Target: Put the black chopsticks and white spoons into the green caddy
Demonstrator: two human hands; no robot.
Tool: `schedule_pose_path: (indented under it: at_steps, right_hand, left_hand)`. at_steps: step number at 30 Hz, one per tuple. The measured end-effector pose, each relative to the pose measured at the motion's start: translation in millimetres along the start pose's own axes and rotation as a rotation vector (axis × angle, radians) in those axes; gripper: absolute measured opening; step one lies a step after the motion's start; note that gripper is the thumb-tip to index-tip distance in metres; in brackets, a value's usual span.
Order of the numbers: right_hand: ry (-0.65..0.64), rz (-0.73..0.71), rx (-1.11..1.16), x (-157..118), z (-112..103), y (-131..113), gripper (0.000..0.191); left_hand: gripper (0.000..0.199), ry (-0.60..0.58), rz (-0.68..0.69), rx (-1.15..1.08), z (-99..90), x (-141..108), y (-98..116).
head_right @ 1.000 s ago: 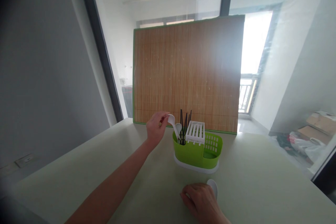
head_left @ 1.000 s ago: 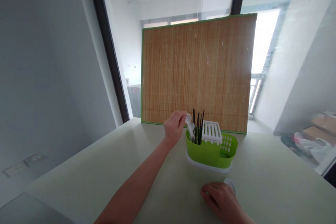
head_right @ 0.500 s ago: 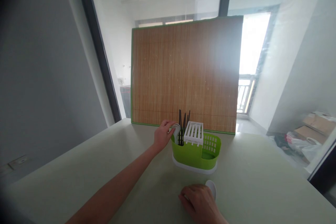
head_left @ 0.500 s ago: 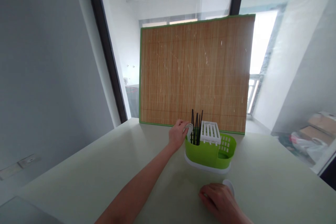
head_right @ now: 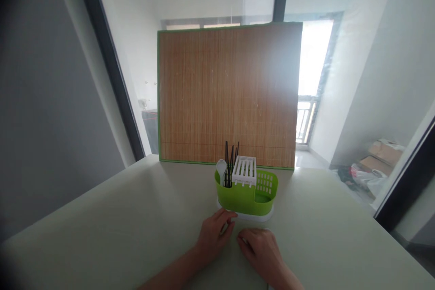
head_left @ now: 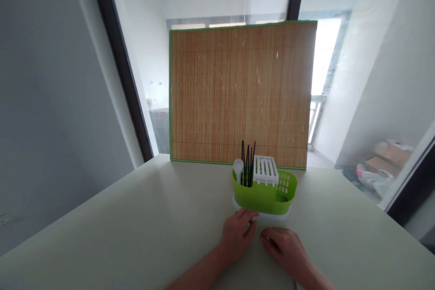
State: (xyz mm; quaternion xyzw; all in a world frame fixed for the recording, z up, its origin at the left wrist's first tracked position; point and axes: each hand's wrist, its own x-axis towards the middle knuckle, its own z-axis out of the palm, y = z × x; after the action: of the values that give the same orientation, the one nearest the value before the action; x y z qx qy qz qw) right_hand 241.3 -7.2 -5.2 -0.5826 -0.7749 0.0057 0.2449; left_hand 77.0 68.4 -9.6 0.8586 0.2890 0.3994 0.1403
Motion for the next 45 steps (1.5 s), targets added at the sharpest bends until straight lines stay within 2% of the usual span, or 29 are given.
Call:
schedule_pose_path:
  at_steps: [4, 8, 11, 15, 19, 22, 24, 27, 30, 32, 34, 39, 42, 45]
  right_hand:
    - [0.126, 0.112, 0.009, 0.1, -14.4, 12.5, 0.024]
    - [0.211, 0.283, -0.083, -4.2, -34.3, 29.9, 0.027]
    - [0.149, 0.44, -0.151, -17.4, -41.3, 41.0, 0.029]
    - [0.049, 0.544, -0.132, -43.2, -31.5, 50.6, 0.036]
    - [0.016, 0.539, -0.075, -56.1, -14.8, 56.0, 0.031]
    - [0.002, 0.505, -0.016, -50.7, -8.2, 54.6, 0.02]
    - [0.021, 0.445, 0.037, -42.2, -8.6, 49.0, 0.021]
    - [0.138, 0.386, 0.124, -26.2, -17.4, 32.9, 0.027]
    - [0.34, 0.398, 0.176, -9.0, -31.5, 11.5, 0.031]
    - [0.468, 0.37, 0.165, 1.4, -38.5, -1.6, 0.032]
    - [0.55, 0.28, 0.109, 9.5, -40.5, -10.9, 0.029]
    - [0.537, -0.023, -0.051, 16.7, -28.2, -16.6, 0.024]
    - [0.551, -0.05, -0.059, 15.7, -20.2, -15.8, 0.025]
    - [0.563, -0.039, -0.025, 13.5, -15.5, -16.5, 0.024]
  left_hand:
    - [0.025, -0.11, 0.067, -0.004, 2.5, -0.7, 3.0]
    - [0.023, -0.142, 0.081, 0.003, 1.7, 0.8, -2.8]
    - [0.024, -0.139, 0.053, -0.025, 4.6, 0.3, -8.4]
    - [0.024, -0.153, 0.05, -0.051, 8.7, -0.9, -9.9]
    - [0.024, -0.174, 0.085, -0.033, 8.6, -1.4, -8.0]
    - [0.024, -0.168, 0.09, -0.026, 6.8, -1.1, -7.9]
    - [0.023, -0.148, 0.069, -0.051, 5.3, -0.3, -8.2]
    - [0.02, -0.098, 0.019, -0.112, 2.6, 1.3, -7.6]
    - [0.021, -0.04, -0.006, -0.164, -0.6, 2.6, -5.5]
    - [0.023, -0.006, -0.005, -0.192, -3.1, 3.1, -3.7]
    - [0.024, 0.029, 0.005, -0.214, -6.1, 3.3, -2.2]
    - [0.026, 0.111, 0.033, -0.217, -15.3, 2.8, 0.7]
    - [0.028, 0.119, 0.076, -0.217, -18.9, 1.5, 2.1]
    - [0.025, 0.064, 0.155, -0.184, -16.0, -0.6, 2.7]
